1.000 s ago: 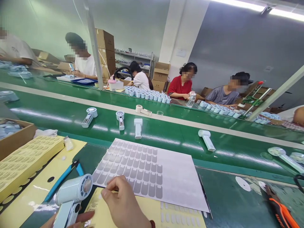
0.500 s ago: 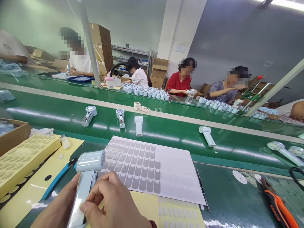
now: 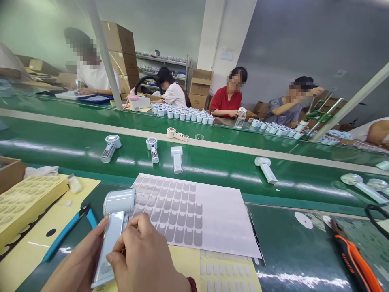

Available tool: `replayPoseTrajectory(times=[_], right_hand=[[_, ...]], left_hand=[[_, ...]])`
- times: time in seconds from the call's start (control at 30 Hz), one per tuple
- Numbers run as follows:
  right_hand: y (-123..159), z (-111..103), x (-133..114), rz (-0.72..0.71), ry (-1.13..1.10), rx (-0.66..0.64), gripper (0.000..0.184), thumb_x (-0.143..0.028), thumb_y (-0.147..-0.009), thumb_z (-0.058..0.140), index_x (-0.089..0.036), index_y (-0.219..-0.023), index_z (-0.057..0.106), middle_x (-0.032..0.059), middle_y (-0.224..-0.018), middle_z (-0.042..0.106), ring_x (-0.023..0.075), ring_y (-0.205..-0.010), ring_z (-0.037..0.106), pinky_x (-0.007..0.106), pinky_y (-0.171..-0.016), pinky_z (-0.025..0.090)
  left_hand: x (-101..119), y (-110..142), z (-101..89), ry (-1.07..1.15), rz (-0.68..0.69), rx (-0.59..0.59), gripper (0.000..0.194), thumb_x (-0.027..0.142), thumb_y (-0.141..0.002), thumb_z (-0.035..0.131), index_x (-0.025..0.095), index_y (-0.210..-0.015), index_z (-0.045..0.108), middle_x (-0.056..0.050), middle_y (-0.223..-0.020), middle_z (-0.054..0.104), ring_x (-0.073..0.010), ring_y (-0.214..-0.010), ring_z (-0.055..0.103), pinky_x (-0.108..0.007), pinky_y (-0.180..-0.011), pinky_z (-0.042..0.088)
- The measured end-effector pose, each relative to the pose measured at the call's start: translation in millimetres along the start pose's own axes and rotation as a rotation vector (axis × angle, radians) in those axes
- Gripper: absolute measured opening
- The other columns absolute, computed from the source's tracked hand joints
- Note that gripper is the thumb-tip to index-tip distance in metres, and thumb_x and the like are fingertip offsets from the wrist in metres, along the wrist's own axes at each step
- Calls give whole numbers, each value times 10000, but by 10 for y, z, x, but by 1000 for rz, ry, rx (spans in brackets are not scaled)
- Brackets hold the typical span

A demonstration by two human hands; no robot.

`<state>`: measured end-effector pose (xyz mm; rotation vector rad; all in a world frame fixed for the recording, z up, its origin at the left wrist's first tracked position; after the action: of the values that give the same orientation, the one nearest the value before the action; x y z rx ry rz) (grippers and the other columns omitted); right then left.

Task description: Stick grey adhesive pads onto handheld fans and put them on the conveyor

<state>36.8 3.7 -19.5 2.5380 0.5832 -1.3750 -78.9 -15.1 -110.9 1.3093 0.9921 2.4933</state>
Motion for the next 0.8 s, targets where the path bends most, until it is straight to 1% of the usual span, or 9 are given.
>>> replayPoseTrajectory(times=[0.1, 0.17, 0.27, 0.33, 0.47, 0.57, 0.63, 0.73, 0.8], right_hand=[[6, -11, -18, -107, 105, 89, 169, -69, -821, 663, -201, -821, 557, 30, -1063, 547, 156, -682, 619, 340, -667, 511], [54, -113, -55, -202, -25, 222, 99, -114, -849, 600, -209, -840, 571, 33, -1042, 555, 142, -672, 620, 298, -635, 522], [133, -330, -4, -263, -304, 379, 53, -217, -898, 538, -229, -908, 589, 49, -1072, 564, 156, -846, 652, 208, -626, 548], [141, -489, 121, -202, -280, 434, 107, -281, -942, 490, -236, -966, 584, 69, -1149, 576, 167, -979, 643, 182, -634, 561], [109, -863, 589, 77, 214, 427, 353, -299, -988, 384, -178, -1288, 525, 126, -1292, 608, 243, -1134, 610, 356, -850, 585], [129, -1146, 984, 234, 399, 400, 495, -173, -951, 416, -45, -1429, 442, 221, -1295, 620, 353, -1163, 591, 522, -906, 543], [147, -1268, 1167, 312, 478, 386, 521, -97, -924, 429, -9, -1437, 441, 239, -1260, 643, 360, -1143, 605, 504, -879, 551], [139, -1323, 1284, 371, 557, 365, 542, -40, -906, 459, -50, -1448, 456, 191, -1239, 673, 300, -1140, 626, 405, -858, 566], [122, -1298, 1301, 383, 596, 356, 557, -13, -898, 474, -97, -1448, 472, 153, -1209, 698, 262, -1118, 646, 353, -839, 570]], left_hand=[[24, 99, 198, 47, -25, -120, 483, 424, -843, 693, 264, -1297, 646, -59, -1098, 744, -298, -1105, 661, -354, -830, 609], [39, 190, 292, 53, -49, -169, 557, 365, -779, 767, 257, -1310, 638, -66, -1083, 749, -323, -1101, 664, -371, -828, 610], [70, 253, 382, 18, -75, -247, 727, 198, -642, 861, 276, -1324, 623, -66, -1145, 738, -356, -1148, 641, -384, -862, 597], [106, 182, 378, -42, -97, -265, 752, 161, -578, 892, 250, -1285, 652, -90, -1175, 729, -380, -1169, 625, -401, -873, 596], [515, -191, 379, -265, 34, -184, 674, 161, -556, 893, 206, -1198, 692, -108, -1146, 742, -358, -1128, 655, -346, -804, 616], [984, -520, 555, -378, 173, -112, 398, 90, -666, 788, 167, -1050, 719, -80, -996, 774, -262, -921, 725, -265, -680, 618], [1278, -753, 713, -396, 268, -82, 222, 5, -745, 682, 150, -910, 712, -41, -840, 764, -185, -754, 714, -210, -612, 596], [1549, -1132, 888, -383, 349, -44, 233, -52, -820, 588, 164, -765, 659, 6, -693, 690, -107, -615, 640, -145, -536, 535], [1636, -1359, 973, -377, 384, -42, 199, -29, -852, 584, 139, -763, 641, 12, -723, 663, -103, -634, 625, -169, -546, 524]])
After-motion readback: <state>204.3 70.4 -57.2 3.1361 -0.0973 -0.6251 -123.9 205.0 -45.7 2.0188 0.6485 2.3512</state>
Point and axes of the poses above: each hand's wrist, its own y-axis away from the middle knuckle, its own z-axis out of the palm, x = y × z, the point moved 10 cm from there along -y, towards the middle knuckle
